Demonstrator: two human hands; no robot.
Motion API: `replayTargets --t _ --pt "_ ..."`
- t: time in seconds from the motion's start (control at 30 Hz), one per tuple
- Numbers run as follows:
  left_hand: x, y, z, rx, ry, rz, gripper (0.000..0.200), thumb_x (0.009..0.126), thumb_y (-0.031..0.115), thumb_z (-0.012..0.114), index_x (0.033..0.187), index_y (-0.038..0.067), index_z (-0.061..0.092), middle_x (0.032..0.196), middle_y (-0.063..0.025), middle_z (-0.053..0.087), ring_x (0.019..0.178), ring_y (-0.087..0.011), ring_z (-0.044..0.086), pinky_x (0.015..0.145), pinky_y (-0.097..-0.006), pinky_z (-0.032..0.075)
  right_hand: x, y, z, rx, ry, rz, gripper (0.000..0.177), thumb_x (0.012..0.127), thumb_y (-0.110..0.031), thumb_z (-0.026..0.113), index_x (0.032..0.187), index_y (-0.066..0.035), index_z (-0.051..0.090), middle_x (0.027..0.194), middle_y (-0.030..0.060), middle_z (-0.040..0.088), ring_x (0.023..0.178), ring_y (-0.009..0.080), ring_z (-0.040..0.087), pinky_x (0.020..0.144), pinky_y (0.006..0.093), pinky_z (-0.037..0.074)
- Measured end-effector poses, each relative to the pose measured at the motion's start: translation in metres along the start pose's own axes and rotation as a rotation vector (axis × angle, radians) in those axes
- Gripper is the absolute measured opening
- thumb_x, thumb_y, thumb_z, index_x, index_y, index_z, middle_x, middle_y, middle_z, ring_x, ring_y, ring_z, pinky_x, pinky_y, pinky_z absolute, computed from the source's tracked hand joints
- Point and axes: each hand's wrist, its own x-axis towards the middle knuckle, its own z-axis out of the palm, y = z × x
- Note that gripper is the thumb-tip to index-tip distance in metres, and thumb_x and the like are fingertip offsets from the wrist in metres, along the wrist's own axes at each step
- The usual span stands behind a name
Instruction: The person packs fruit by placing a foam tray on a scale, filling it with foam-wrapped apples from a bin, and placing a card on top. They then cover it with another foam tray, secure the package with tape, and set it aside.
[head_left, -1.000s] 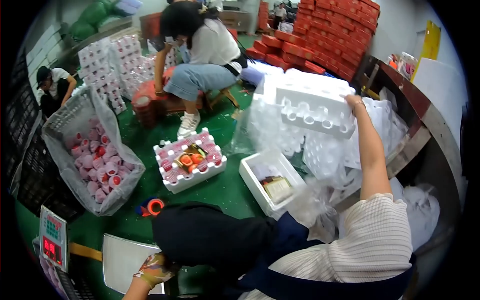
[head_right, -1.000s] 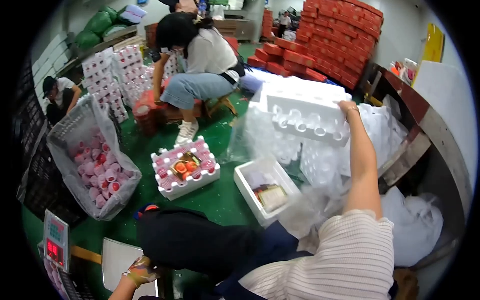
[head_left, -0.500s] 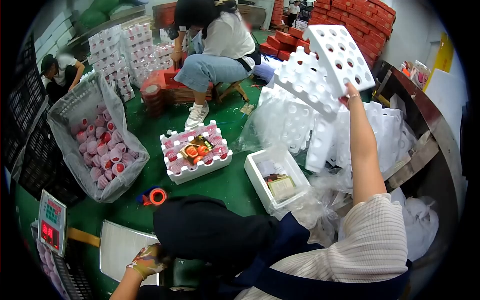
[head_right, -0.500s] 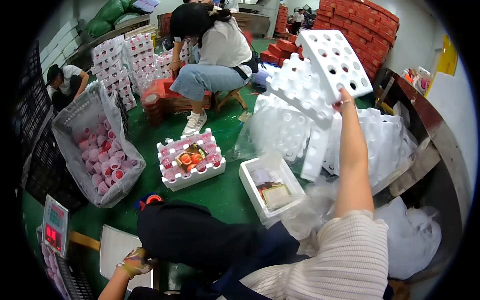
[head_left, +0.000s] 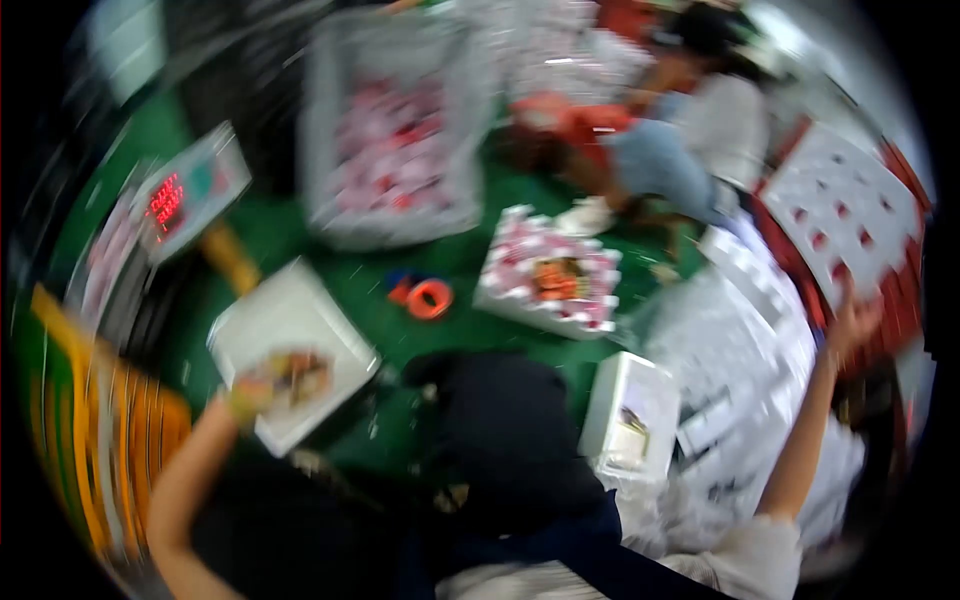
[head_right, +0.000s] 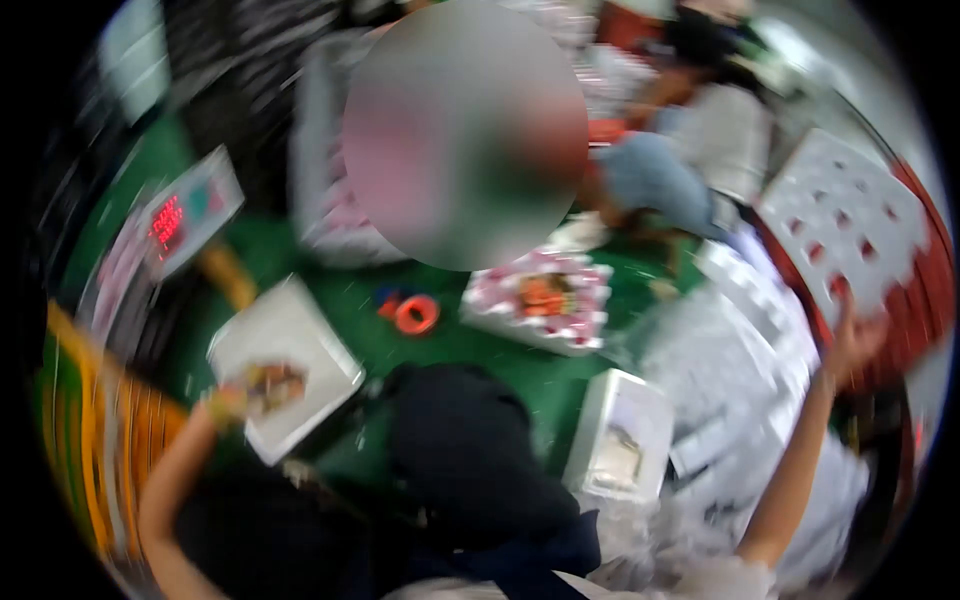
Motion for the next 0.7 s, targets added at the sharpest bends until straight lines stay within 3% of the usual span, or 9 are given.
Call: replayTargets --t 0.03,0.13,0.23,0.27,0.3,0.37,0.47,0.57,0.7 --pt "-0.012 0.030 -0.016 -0.306 0.010 -0.583 0.039 0.092 0.032 0.064 0.117 0.002 0.062 0.104 -0.0075 0.068 0.094 -0.0179 0.063 0.085 -0.0319 0.051 -0.043 -0.057 0.020 0.351 -0.021 0.016 0.058 0.084 -0.009 0.074 0.133 0.002 0.044 0.108 0.0117 0.062 0.087 0.0165 0.059 0.073 0.0257 0.051" --pt "-0.070 -0.012 0.016 -0.466 0.403 -0.592 0.041 0.094 0.031 0.062 0.118 -0.001 0.058 0.103 -0.0108 0.066 0.091 -0.0187 0.062 0.080 -0.0309 0.051 -0.143 -0.200 0.064 0.460 -0.358 -0.257 0.080 0.075 -0.009 0.081 0.140 0.000 0.035 0.128 0.0190 0.057 0.116 0.0278 0.056 0.103 0.0316 0.040" --pt "-0.094 0.010 0.035 -1.004 0.579 -0.600 0.038 0.097 0.028 0.057 0.123 0.001 0.053 0.100 -0.0094 0.063 0.089 -0.0155 0.061 0.077 -0.0276 0.051 -0.221 -0.301 0.128 0.590 -0.544 -0.749 0.059 0.066 -0.017 0.089 0.112 0.000 0.056 0.106 0.0158 0.062 0.102 0.0284 0.061 0.084 0.0348 0.051" --pt "-0.096 0.017 0.038 -1.101 0.585 -0.570 0.041 0.098 0.030 0.055 0.127 0.000 0.049 0.105 -0.0108 0.062 0.090 -0.0172 0.061 0.079 -0.0297 0.051 -0.253 -0.323 0.155 0.753 -0.764 -0.697 0.063 0.063 -0.022 0.090 0.112 0.001 0.060 0.087 0.0117 0.060 0.080 0.0275 0.062 0.067 0.0377 0.050" --pt "-0.099 0.020 0.044 -1.201 0.638 -0.517 0.047 0.098 0.034 0.054 0.130 0.000 0.045 0.108 -0.0126 0.061 0.092 -0.0187 0.061 0.080 -0.0311 0.051 -0.265 -0.377 0.163 0.853 -0.672 -1.004 0.072 0.061 -0.025 0.088 0.119 0.003 0.058 0.078 0.0082 0.059 0.066 0.0242 0.058 0.061 0.0354 0.045" --pt "-0.103 0.000 0.063 -1.417 0.691 -0.361 0.062 0.098 0.046 0.048 0.139 0.001 0.034 0.116 -0.0176 0.057 0.096 -0.0237 0.061 0.083 -0.0361 0.050 -0.312 -0.429 0.203 1.095 -0.628 -1.192 0.061 0.071 -0.015 0.072 0.128 -0.003 0.055 0.074 0.0020 0.055 0.066 0.0171 0.056 0.061 0.0314 0.041" --pt "-0.116 -0.011 0.068 -1.656 1.024 -0.724 0.091 0.087 0.075 0.037 0.143 0.004 0.032 0.125 -0.0194 0.054 0.102 -0.0293 0.060 0.089 -0.0416 0.051 -0.383 -0.469 0.226 1.073 -0.618 -1.470 0.057 0.080 -0.013 0.054 0.136 -0.012 0.049 0.071 -0.0007 0.045 0.066 0.0149 0.049 0.062 0.0305 0.043" --pt "-0.136 -0.041 0.089 -1.719 1.105 -0.673 0.096 0.086 0.080 0.026 0.141 0.002 0.039 0.129 -0.0150 0.055 0.104 -0.0293 0.061 0.087 -0.0430 0.053 -0.458 -0.474 0.236 1.244 -0.656 -1.496 0.060 0.081 -0.013 0.053 0.141 -0.013 0.043 0.075 0.0005 0.048 0.071 0.0160 0.051 0.067 0.0317 0.044" --pt "-0.163 -0.091 0.136 -1.146 0.886 -0.931 0.068 0.092 0.041 0.059 0.138 -0.004 0.036 0.122 -0.0193 0.058 0.107 -0.0276 0.061 0.090 -0.0354 0.053 -0.497 -0.456 0.233 1.212 -0.778 -1.567 0.063 0.085 -0.014 0.049 0.146 -0.014 0.034 0.080 0.0013 0.052 0.082 0.0182 0.053 0.081 0.0333 0.045"
